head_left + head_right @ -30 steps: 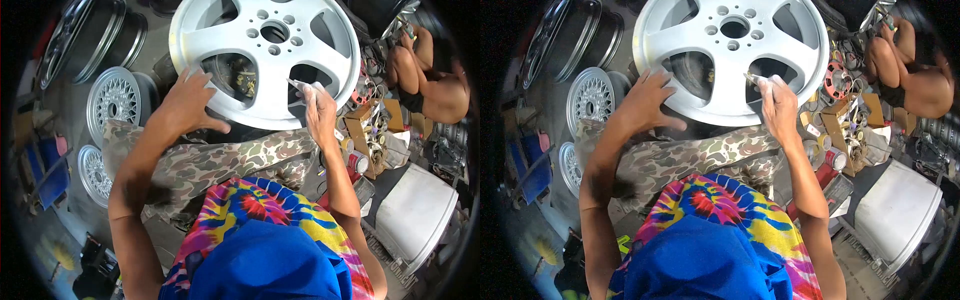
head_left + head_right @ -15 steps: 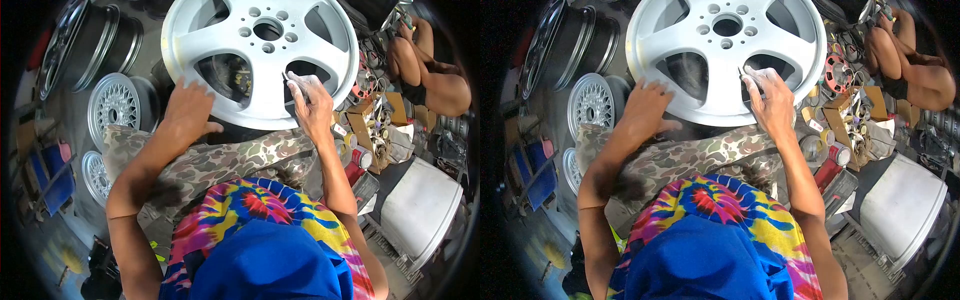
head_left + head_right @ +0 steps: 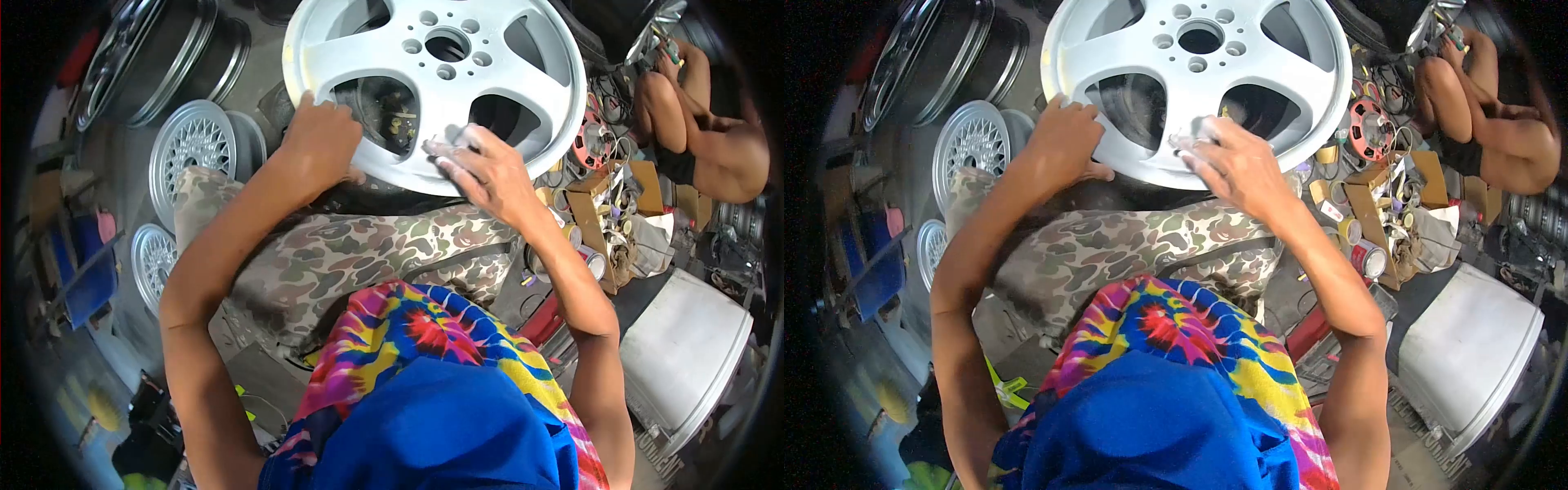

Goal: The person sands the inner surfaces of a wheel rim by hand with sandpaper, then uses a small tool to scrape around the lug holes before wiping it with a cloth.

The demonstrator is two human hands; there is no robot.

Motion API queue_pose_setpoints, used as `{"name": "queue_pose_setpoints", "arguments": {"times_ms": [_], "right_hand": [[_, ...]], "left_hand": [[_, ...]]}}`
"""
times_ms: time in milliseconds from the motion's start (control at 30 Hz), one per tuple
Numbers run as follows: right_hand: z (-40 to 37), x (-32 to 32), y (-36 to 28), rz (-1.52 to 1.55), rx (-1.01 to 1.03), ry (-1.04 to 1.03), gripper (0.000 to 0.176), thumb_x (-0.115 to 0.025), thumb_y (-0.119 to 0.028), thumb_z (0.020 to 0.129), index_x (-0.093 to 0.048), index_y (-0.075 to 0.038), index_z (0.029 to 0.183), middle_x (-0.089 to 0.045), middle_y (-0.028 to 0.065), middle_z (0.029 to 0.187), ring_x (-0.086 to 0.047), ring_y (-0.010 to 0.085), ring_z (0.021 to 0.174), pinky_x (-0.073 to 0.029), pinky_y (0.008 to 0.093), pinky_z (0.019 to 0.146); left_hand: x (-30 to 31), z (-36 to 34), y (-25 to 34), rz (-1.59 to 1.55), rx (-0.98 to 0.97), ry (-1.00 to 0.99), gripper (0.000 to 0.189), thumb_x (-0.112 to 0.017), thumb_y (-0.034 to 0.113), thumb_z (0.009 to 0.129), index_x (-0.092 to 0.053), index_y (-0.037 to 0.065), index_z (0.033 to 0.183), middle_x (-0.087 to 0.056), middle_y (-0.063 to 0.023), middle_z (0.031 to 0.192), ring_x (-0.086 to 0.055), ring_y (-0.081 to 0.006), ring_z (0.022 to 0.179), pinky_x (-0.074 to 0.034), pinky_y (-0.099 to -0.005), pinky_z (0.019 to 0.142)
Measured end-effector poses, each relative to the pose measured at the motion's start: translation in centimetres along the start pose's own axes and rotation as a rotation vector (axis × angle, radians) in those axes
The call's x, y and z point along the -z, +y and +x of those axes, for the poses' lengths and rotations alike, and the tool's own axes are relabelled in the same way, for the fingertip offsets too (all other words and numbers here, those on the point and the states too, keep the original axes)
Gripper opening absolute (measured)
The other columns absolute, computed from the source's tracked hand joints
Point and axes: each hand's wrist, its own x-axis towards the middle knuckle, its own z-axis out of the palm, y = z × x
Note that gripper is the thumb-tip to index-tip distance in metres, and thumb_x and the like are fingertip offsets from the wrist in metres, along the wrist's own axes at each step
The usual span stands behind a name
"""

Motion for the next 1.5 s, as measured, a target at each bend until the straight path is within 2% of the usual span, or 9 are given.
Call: {"name": "queue_pose_setpoints", "arguments": {"times_ms": [200,333,367,467,533,700,1133,1267,1500], "right_hand": [[3.0,0.2,-1.6,-0.238,0.368,-0.278,0.022,-0.059,-0.014,0.091,-0.068,0.004,0.102,-0.061,0.0173,0.115,-0.062,0.0339,0.102,-0.052,0.0439,0.088],[3.4,0.6,-3.6,-0.273,0.281,-0.443,0.015,-0.055,-0.006,0.087,-0.065,0.005,0.089,-0.066,0.0189,0.095,-0.066,0.0344,0.088,-0.053,0.0428,0.079],[3.1,-0.1,-3.2,-0.237,0.281,-0.435,0.013,-0.056,-0.005,0.083,-0.065,0.004,0.082,-0.066,0.0192,0.077,-0.066,0.0397,0.076,-0.054,0.0447,0.073],[4.7,-1.4,-3.2,-0.112,0.133,-0.548,0.018,-0.06,-0.004,0.082,-0.065,0.003,0.097,-0.062,0.0227,0.076,-0.061,0.0436,0.077,-0.05,0.0506,0.071],[5.0,-2.0,-3.3,-0.07,0.032,-0.534,0.016,-0.059,-0.006,0.087,-0.066,0.002,0.099,-0.06,0.0245,0.073,-0.06,0.0451,0.077,-0.049,0.0514,0.069],[3.4,-1.1,-3.1,0.051,0.027,-0.361,0.022,-0.057,-0.016,0.092,-0.066,0.001,0.081,-0.064,0.0255,0.074,-0.064,0.0451,0.077,-0.051,0.0527,0.071],[5.8,-4.5,-4.4,0.152,-0.173,-0.431,0.022,-0.054,-0.02,0.094,-0.07,-0.004,0.093,-0.067,0.0251,0.082,-0.067,0.0435,0.087,-0.052,0.0516,0.082],[9.8,-9.7,-4.3,0.322,-0.287,-0.178,0.026,-0.058,-0.022,0.091,-0.068,0.002,0.087,-0.065,0.029,0.082,-0.064,0.0462,0.079,-0.05,0.0531,0.078],[8.0,-3.5,-4.5,-0.038,-0.245,-0.706,0.026,-0.058,-0.02,0.087,-0.071,0.002,0.093,-0.067,0.0291,0.087,-0.067,0.0437,0.09,-0.053,0.0497,0.082]], "left_hand": [[2.2,1.4,-0.5,-0.5,-0.095,-0.205,0.068,-0.073,0.063,0.076,-0.073,0.0,0.1,-0.067,-0.0196,0.09,-0.067,-0.0374,0.089,-0.053,-0.0424,0.081],[1.2,0.1,-3.8,-0.458,0.061,0.251,0.049,-0.076,0.047,0.082,-0.073,0.001,0.098,-0.068,-0.0192,0.098,-0.064,-0.032,0.099,-0.051,-0.04,0.087],[1.3,0.4,-4.3,-0.458,0.07,0.255,0.049,-0.076,0.047,0.082,-0.073,0.001,0.098,-0.068,-0.0192,0.098,-0.064,-0.032,0.099,-0.051,-0.04,0.087],[2.6,1.1,-4.2,-0.565,0.218,0.12,0.043,-0.074,0.044,0.085,-0.073,0.003,0.1,-0.068,-0.0164,0.105,-0.062,-0.0306,0.106,-0.049,-0.0403,0.092],[1.3,1.2,-3.5,-0.434,0.023,0.421,0.041,-0.072,0.042,0.087,-0.073,0.003,0.102,-0.069,-0.0153,0.106,-0.061,-0.0313,0.107,-0.048,-0.0419,0.093],[0.0,1.1,-3.4,-0.39,0.108,0.375,0.041,-0.071,0.043,0.087,-0.072,0.005,0.104,-0.068,-0.0149,0.108,-0.061,-0.0328,0.108,-0.048,-0.0427,0.095],[-0.1,2.2,-4.0,-0.364,0.19,0.33,0.047,-0.07,0.043,0.088,-0.069,0.001,0.11,-0.066,-0.0175,0.111,-0.058,-0.0337,0.113,-0.046,-0.042,0.098],[1.6,3.6,-5.0,-0.377,0.226,0.282,0.048,-0.069,0.041,0.09,-0.071,-0.004,0.105,-0.07,-0.0255,0.098,-0.066,-0.0397,0.092,-0.052,-0.0451,0.085],[1.1,2.7,-6.4,-0.31,0.217,0.541,0.052,-0.068,0.045,0.09,-0.072,-0.005,0.102,-0.069,-0.0277,0.094,-0.067,-0.0411,0.087,-0.052,-0.0455,0.08]]}}
